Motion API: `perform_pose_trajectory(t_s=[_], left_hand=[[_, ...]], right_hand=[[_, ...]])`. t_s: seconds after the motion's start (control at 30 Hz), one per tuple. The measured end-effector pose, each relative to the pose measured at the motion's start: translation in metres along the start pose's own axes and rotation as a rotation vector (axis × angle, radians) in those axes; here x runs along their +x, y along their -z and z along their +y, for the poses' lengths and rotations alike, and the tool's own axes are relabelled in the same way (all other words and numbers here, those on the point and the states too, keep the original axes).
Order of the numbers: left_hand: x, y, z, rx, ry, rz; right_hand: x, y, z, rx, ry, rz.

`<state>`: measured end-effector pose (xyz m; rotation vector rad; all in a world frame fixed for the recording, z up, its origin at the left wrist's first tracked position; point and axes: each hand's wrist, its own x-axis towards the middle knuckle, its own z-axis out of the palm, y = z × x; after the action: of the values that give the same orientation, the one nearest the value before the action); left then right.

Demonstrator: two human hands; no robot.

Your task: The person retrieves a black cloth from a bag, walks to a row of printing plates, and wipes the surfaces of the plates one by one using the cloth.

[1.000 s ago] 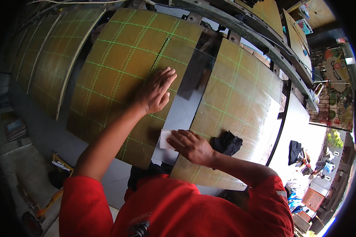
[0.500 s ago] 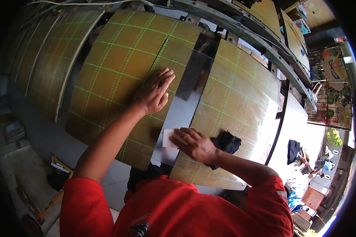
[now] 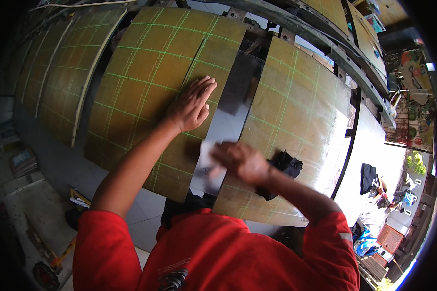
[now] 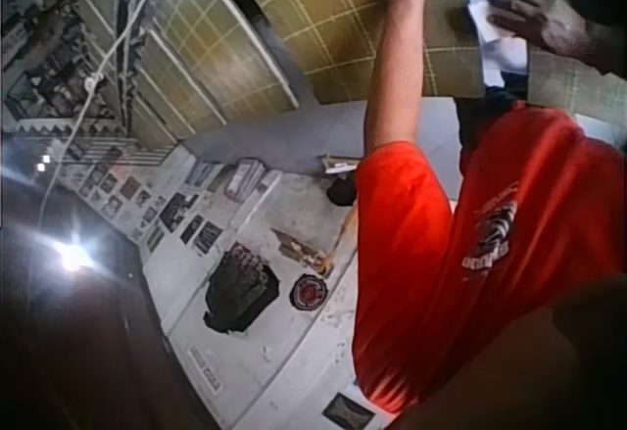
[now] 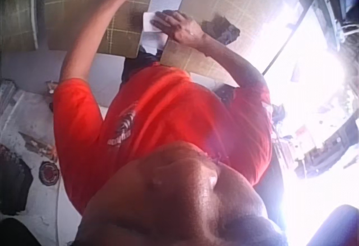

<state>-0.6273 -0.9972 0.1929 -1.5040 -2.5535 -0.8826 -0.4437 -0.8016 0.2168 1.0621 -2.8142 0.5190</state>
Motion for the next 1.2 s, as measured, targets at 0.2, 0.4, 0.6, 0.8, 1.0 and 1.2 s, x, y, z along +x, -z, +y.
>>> perform_pose_trajectory(t_s=[0.2,0.4,0.6,0.8,1.0,1.2], left_hand=[[0.000,-0.001,0.002,-0.003,-0.017,-0.005],[0.002,0.001,0.002,0.012,-0.005,-0.020],[-0.002,-0.003,0.002,0.003,-0.022,0.013],[0.000,-0.002,0.003,0.022,-0.012,-0.010],[0.000,-0.002,0.002,-0.005,-0.019,0.020],[-0.003,-0.002,-0.005,-0.011,-0.037,0.029]], right_hand=[[0.040,0.034,0.152,-0.334,-0.446,0.325],[0.004,-0.008,-0.014,-0.080,0.014,0.018],[0.046,0.030,0.128,-0.332,-0.402,0.290],[0.006,-0.008,-0.024,-0.024,-0.062,0.077],[0.040,0.018,0.118,-0.258,-0.529,0.133],[0.031,-0.009,0.056,-0.192,-0.351,0.264]])
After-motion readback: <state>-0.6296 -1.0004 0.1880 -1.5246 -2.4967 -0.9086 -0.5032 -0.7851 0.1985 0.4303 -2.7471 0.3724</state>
